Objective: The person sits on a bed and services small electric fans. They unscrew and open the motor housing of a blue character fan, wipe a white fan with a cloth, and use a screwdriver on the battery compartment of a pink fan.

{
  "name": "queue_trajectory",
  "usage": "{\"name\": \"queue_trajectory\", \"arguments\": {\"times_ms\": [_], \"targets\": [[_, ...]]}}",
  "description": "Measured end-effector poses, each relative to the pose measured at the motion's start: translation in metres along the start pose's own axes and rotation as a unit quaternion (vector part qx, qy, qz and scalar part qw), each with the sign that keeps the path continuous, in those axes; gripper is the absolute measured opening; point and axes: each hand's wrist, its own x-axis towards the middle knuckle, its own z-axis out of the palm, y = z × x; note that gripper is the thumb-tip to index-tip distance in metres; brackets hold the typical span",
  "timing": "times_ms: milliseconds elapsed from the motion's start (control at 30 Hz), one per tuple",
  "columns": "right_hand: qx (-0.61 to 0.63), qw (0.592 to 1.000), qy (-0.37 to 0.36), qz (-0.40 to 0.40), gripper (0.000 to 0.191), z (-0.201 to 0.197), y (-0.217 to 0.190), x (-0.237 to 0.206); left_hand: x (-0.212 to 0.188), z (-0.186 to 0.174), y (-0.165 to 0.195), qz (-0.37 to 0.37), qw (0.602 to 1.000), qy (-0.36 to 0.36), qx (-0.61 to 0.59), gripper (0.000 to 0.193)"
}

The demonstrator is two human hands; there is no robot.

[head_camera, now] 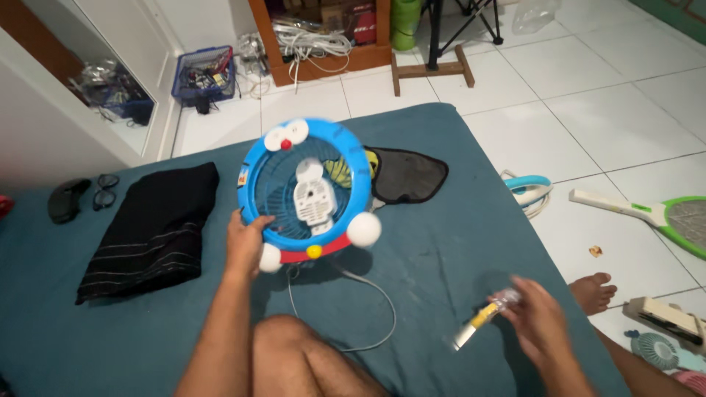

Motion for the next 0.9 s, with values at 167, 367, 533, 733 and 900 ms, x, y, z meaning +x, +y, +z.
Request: {"name": "queue_trajectory", "arguments": {"times_ms": [167, 367, 533, 733, 900], "targets": [[-0.483, 0.865, -0.026, -0.135, 0.048, 0.093, -0.006, 0.006, -0.014, 0.035, 0.008, -0.032, 0.988, -0.034, -0.147, 0.038], [-0.278, 0.937, -0.104, -0.183, 0.038, 0.217, 0.011, -0.032, -0.053, 0.108, 0.032, -0.039, 0.952, -0.08, -0.291, 0.041], [-0.358, 0.787, -0.299, -0.404, 0.044, 0.234, 0.032, -0.071, -0.101, 0.172, 0.03, 0.207, 0.963, 0.114, -0.126, 0.063], [-0.397, 0.805, -0.386, -0.214, 0.024, 0.191, -0.017, -0.088, -0.111, 0.156, 0.039, 0.108, 0.981, 0.097, -0.129, 0.066], [-0.381, 0.832, -0.31, -0.259, 0.018, 0.182, -0.064, -0.083, -0.13, 0.144, 0.016, 0.088, 0.973, 0.07, -0.202, 0.065]]}}
